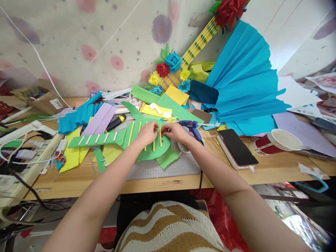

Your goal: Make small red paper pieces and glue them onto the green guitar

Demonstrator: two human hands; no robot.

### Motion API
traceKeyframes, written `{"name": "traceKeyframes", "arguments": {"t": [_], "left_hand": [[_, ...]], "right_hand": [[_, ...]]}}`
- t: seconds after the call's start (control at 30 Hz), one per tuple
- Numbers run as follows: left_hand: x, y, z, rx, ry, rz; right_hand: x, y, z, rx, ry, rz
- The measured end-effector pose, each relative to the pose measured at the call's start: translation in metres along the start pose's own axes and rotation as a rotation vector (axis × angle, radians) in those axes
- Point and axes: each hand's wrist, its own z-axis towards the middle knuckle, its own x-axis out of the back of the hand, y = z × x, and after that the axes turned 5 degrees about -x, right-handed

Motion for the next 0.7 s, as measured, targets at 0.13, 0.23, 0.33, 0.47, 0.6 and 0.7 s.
{"name": "traceKeyframes", "arguments": {"t": [0.13,0.23,0.33,0.47,0.6,0.7], "left_hand": [[0.014,-0.016,-0.007,0.138,0.170,-0.171],[0.033,-0.035,-0.012,0.243,0.377,-0.195],[0.056,-0.052,-0.018,0.279,0.567,-0.124],[0.083,-0.067,-0.024,0.406,0.693,-0.058],[0.096,-0.083,-0.023,0.398,0.756,-0.023],[0.102,-0.096,-0.019,0.361,0.682,-0.118]], "right_hand": [[0.002,0.001,-0.002,0.021,-0.016,0.047],[0.000,0.003,-0.003,0.025,0.000,0.091],[-0.004,0.006,-0.002,0.029,0.040,0.087],[-0.008,0.011,0.001,0.064,0.084,0.074],[-0.009,0.015,0.001,0.071,0.063,0.131],[-0.010,0.017,-0.001,0.069,0.061,0.167]]}}
